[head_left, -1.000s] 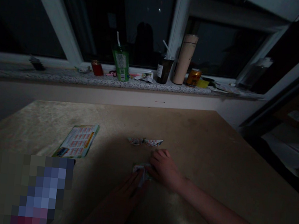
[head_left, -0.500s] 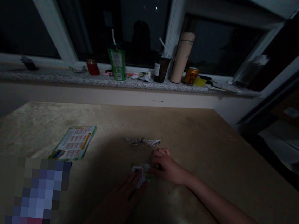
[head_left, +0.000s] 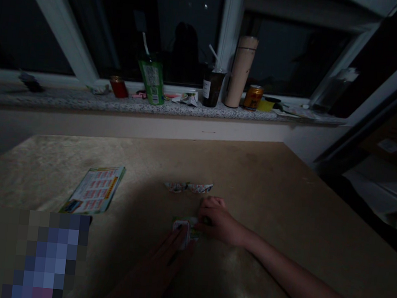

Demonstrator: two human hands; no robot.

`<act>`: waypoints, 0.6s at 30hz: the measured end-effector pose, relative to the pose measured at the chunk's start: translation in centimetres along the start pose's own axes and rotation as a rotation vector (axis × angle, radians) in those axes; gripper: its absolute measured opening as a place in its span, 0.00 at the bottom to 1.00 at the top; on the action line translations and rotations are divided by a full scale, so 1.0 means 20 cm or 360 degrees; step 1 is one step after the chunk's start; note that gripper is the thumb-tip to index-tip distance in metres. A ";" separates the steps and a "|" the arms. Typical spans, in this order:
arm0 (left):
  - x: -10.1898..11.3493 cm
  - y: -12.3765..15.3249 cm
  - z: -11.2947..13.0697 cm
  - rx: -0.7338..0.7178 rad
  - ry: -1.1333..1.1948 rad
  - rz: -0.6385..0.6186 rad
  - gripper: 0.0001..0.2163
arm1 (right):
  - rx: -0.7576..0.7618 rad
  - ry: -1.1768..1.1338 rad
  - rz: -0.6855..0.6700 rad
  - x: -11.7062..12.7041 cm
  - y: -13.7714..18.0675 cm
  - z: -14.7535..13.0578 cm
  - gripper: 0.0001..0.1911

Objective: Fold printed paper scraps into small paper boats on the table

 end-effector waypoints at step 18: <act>0.09 0.03 -0.01 -0.0055 0.0154 0.0023 0.39 | -0.0050 -0.0058 -0.0067 0.03 -0.01 -0.02 0.07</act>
Point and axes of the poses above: each hand's wrist, its own y-axis away from the middle knuckle, its own x-axis out of the back of the hand, z = x × y, the point moved 3 cm from there along -y, towards the middle knuckle, and after that the axes turned 1 degree about y, right-handed, at the moved point
